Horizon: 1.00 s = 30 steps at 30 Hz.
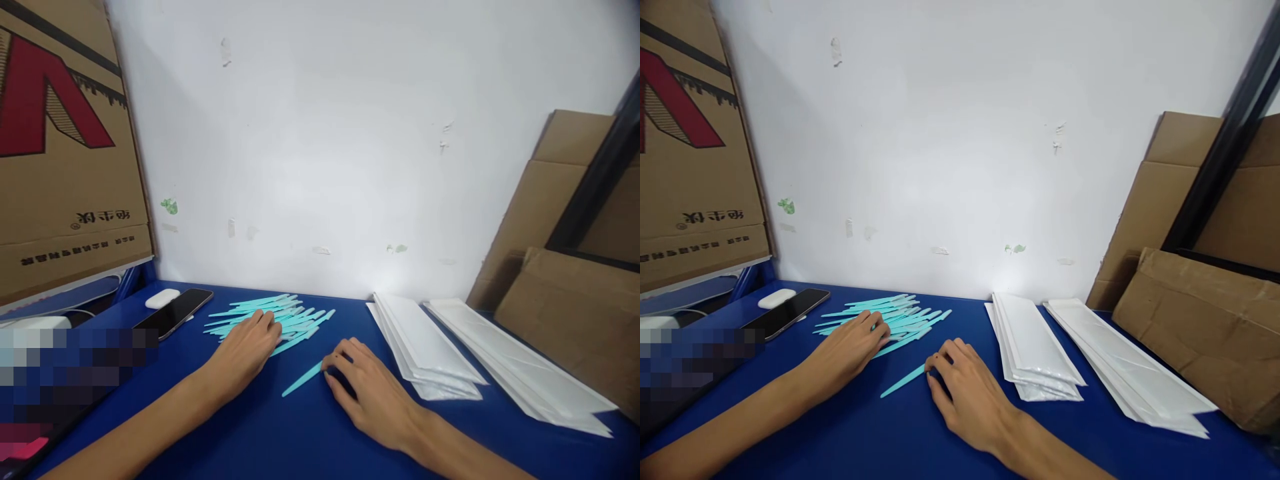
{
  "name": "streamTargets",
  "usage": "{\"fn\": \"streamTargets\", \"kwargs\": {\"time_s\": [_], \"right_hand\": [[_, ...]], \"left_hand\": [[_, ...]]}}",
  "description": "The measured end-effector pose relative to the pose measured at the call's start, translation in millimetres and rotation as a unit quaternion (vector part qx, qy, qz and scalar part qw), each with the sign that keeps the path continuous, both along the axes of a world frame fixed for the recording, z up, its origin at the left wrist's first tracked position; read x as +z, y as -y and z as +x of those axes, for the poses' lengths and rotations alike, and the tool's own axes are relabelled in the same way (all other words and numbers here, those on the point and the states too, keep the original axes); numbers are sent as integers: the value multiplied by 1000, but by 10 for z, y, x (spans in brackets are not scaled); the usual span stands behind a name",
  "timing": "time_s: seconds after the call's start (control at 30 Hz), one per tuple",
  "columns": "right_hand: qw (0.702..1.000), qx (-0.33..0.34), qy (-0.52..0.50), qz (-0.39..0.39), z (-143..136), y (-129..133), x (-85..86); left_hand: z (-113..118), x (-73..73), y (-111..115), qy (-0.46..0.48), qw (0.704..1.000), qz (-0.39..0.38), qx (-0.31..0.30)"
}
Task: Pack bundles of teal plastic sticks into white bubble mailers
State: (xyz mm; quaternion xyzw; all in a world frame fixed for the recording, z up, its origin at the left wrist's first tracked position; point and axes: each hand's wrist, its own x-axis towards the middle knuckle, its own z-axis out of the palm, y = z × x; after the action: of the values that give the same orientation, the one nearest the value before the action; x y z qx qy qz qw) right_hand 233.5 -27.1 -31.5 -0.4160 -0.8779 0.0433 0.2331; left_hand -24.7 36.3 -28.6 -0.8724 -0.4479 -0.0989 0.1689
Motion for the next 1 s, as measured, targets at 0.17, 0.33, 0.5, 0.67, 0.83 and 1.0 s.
{"fn": "streamTargets", "kwargs": {"time_s": [0.17,0.33,0.5,0.67,0.83,1.0], "right_hand": [[1000,18,-9,-6,10,-22,-16],[1000,18,-10,-15,12,-13,-10],[1000,12,-6,-20,16,-16,-17],[1000,18,-9,-20,23,-31,-15],[1000,14,-8,-13,31,-31,-21],[1000,16,-14,-15,34,-19,-22]], "left_hand": [[75,-38,12,57,998,17,8],[132,-46,116,83,995,-30,53],[174,-80,106,84,993,-27,75],[210,-90,96,92,991,-15,91],[221,-52,80,79,994,-11,76],[216,-63,60,96,992,-18,81]]}}
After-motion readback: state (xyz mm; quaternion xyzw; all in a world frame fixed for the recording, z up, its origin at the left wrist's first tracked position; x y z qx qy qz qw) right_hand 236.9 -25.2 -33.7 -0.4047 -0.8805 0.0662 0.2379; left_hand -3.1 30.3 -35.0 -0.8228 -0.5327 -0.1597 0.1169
